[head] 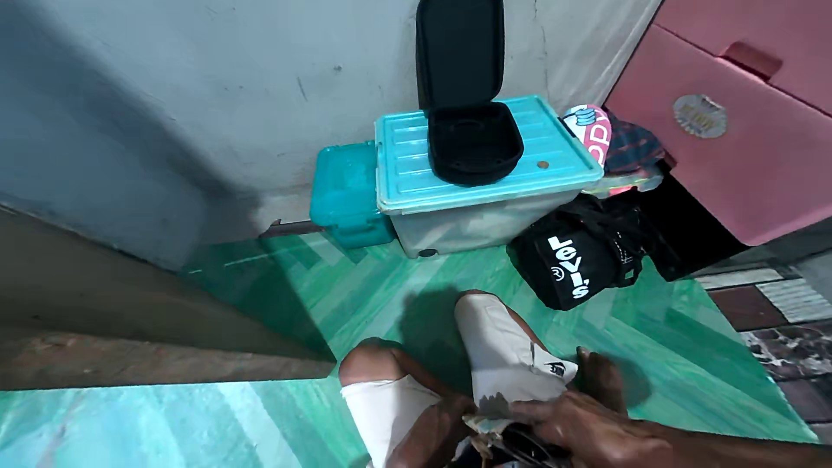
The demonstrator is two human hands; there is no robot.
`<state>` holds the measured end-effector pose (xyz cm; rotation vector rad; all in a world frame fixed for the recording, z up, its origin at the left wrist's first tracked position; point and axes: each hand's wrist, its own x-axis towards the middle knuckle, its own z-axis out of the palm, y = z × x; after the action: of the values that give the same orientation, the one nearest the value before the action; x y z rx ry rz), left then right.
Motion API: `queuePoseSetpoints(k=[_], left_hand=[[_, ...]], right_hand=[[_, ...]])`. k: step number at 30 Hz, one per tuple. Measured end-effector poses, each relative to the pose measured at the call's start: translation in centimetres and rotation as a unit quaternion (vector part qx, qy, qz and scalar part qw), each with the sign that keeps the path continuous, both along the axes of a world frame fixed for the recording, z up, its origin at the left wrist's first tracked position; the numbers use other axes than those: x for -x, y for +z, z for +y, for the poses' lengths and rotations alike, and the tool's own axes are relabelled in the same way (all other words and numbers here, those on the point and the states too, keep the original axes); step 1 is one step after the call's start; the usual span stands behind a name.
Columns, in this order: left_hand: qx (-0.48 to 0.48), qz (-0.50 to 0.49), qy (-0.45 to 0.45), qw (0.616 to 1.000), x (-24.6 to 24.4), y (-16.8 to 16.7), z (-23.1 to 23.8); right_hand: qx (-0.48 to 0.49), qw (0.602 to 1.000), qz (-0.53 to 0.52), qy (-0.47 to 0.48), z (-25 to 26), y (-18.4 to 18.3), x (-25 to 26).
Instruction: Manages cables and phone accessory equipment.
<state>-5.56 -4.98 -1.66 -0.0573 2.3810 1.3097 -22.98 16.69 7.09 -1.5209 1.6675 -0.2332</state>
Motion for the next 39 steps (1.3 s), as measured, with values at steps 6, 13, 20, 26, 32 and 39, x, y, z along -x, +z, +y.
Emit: queuePoseSetpoints(k=[6,13,20,26,32,39], left_hand=[[-0.062,0.022,-0.002,0.998,-1.1,-0.5,-1.3],[-0.258,0.12,0.062,0.957,0.0,-0.6,-3.6],[-0.406,0.077,-0.072,0.908,5.9,1.2,1.6],[-0.541,-0.034,-0.026,0.84,7.2,1.0,3.6],[-0.653,-0.143,0.291,0.684,9.5,4.5,6.6],[-0.764,-0.043,0.405,0.5,11.0,3.2,6.3]], right_hand=[[-0.036,0.999,-0.015,0.025,-0.1,6.8,4.4],[0.035,0.995,-0.083,-0.033,0.9,8.1,7.8],[0.025,0.997,-0.068,-0.002,1.6,10.9,10.0],[0.065,0.994,-0.007,-0.089,2.6,11.7,12.1],[0.123,0.979,0.147,-0.071,-0.1,7.7,7.8],[0.077,0.969,0.234,-0.008,-3.8,4.8,3.0]])
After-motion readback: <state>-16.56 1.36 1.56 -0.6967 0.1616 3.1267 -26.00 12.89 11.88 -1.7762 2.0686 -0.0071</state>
